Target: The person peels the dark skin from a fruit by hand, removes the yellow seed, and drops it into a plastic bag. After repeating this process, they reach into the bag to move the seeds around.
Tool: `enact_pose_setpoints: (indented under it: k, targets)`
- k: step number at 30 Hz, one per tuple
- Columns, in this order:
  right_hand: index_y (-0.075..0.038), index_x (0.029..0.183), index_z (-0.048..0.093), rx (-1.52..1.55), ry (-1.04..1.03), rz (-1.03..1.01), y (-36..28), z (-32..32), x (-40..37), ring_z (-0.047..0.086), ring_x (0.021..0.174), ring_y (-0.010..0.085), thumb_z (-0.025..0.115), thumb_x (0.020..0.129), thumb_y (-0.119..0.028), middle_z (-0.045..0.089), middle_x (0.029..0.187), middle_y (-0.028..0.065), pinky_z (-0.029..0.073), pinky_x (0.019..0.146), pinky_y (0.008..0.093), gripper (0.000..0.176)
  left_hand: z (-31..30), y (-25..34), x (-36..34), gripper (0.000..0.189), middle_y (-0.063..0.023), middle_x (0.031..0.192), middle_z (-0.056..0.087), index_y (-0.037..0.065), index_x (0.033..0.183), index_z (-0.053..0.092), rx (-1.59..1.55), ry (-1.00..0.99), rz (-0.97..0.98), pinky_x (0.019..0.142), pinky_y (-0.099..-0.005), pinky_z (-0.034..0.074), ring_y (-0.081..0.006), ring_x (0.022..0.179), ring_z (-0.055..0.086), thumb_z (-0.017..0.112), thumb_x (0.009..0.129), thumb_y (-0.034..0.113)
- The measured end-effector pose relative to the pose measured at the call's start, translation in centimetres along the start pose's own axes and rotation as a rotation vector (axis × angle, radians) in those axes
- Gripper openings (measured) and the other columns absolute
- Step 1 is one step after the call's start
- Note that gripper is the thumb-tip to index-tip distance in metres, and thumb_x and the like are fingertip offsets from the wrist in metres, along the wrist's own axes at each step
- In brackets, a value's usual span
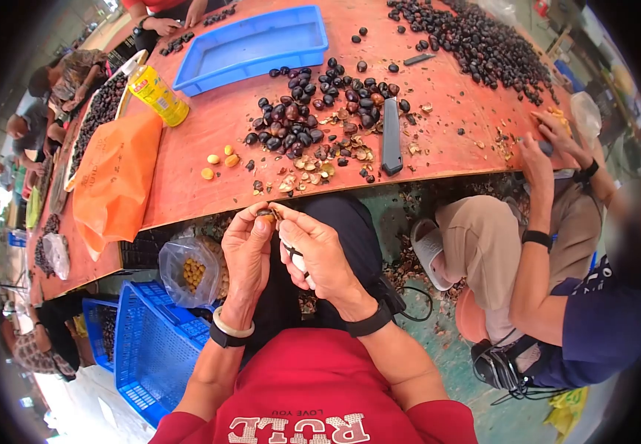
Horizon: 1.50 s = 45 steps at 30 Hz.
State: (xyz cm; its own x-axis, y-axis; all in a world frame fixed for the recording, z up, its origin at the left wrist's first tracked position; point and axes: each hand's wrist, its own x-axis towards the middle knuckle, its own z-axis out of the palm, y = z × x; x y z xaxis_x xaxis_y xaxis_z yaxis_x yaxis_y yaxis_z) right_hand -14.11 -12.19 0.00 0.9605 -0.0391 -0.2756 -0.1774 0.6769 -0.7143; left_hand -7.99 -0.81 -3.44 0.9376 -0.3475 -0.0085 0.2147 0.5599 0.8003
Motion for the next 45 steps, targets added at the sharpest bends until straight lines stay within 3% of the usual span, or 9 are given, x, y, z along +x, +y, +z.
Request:
enact_pose_setpoints:
  k: [5,15,17,22,24,29,31,38,45]
  targets:
    - [-0.010,0.128,0.043,0.427,-0.133,0.174,-0.7,-0.3,0.3,0.041,0.036,0.0088,0.044,0.095,-0.018,0.052,0.063,0.0052,0.032,0.028,0.0198,0.034,0.0,0.6,0.2,0.028,-0.0082,0.105,0.061,0.001,0.111,0.056,-0.120,-0.031,-0.069,0.089,-0.0281,0.045,-0.0139,0.097,0.057,0.061,0.085,0.010]
    - [-0.014,0.125,0.045,0.643,-0.241,0.329,0.2,-0.2,0.8,0.040,0.034,0.0104,0.041,0.096,-0.021,0.049,0.061,0.0067,0.033,0.028,0.0209,0.030,-0.6,1.1,0.5,0.035,-0.0080,0.103,0.060,0.003,0.120,0.047,-0.384,-0.061,-0.190,0.093,-0.0376,0.044,-0.0255,0.101,0.057,0.057,0.088,0.017]
    - [-0.013,0.129,0.043,0.401,-0.183,0.403,0.1,1.0,0.1,0.039,0.034,0.0094,0.042,0.096,-0.023,0.048,0.059,0.0056,0.032,0.028,0.0203,0.035,-1.1,1.3,1.0,0.037,-0.0083,0.102,0.059,0.003,0.120,0.046,-0.434,-0.045,-0.216,0.093,-0.0390,0.045,-0.0266,0.102,0.058,0.056,0.089,0.018]
    - [-0.009,0.133,0.039,0.099,-0.200,0.241,-0.3,2.2,-1.3,0.038,0.035,0.0063,0.043,0.095,-0.023,0.048,0.061,0.0029,0.030,0.030,0.0183,0.041,-1.2,1.9,0.9,0.041,-0.0078,0.101,0.059,0.005,0.124,0.044,-0.442,-0.047,-0.226,0.091,-0.0413,0.046,-0.0283,0.101,0.058,0.057,0.089,0.022]
    - [-0.008,0.135,0.038,-0.155,-0.077,0.062,-0.9,2.3,-1.3,0.039,0.039,0.0041,0.042,0.095,-0.018,0.050,0.065,0.0022,0.031,0.033,0.0174,0.041,-1.1,1.9,0.5,0.043,-0.0065,0.099,0.059,0.005,0.125,0.044,-0.395,-0.037,-0.219,0.089,-0.0382,0.046,-0.0256,0.101,0.058,0.057,0.088,0.022]
    - [-0.008,0.138,0.032,-0.399,-0.049,-0.003,-2.0,2.3,-1.1,0.037,0.042,0.0026,0.046,0.093,-0.016,0.051,0.070,0.0028,0.032,0.036,0.0167,0.048,-1.1,1.4,-0.2,0.037,-0.0033,0.099,0.060,0.005,0.118,0.049,-0.220,-0.056,-0.156,0.085,-0.0299,0.045,-0.0148,0.092,0.058,0.062,0.086,0.017]
    - [-0.007,0.138,0.032,-0.450,-0.039,-0.001,-2.1,2.1,-0.9,0.038,0.045,0.0024,0.047,0.092,-0.016,0.050,0.068,0.0010,0.033,0.039,0.0169,0.049,-1.2,1.1,-0.2,0.030,-0.0028,0.096,0.061,0.005,0.107,0.054,-0.181,-0.027,-0.155,0.084,-0.0283,0.045,-0.0125,0.087,0.058,0.067,0.082,0.017]
    - [-0.008,0.138,0.032,-0.587,-0.046,-0.042,-2.1,1.3,-1.0,0.037,0.044,0.0009,0.048,0.093,-0.017,0.050,0.070,0.0015,0.032,0.037,0.0158,0.049,-0.8,1.2,-0.4,0.029,-0.0013,0.092,0.061,0.005,0.104,0.056,-0.141,-0.007,-0.141,0.079,-0.0249,0.047,-0.0107,0.083,0.058,0.069,0.081,0.017]
    - [-0.004,0.137,0.033,-0.526,-0.080,0.043,-2.7,1.2,-1.3,0.039,0.050,0.0028,0.048,0.091,-0.018,0.049,0.066,-0.0014,0.034,0.045,0.0183,0.050,-0.8,0.8,-0.4,0.029,0.0006,0.087,0.060,0.004,0.104,0.057,-0.080,0.015,-0.116,0.063,-0.0156,0.042,-0.0045,0.073,0.053,0.070,0.080,0.016]
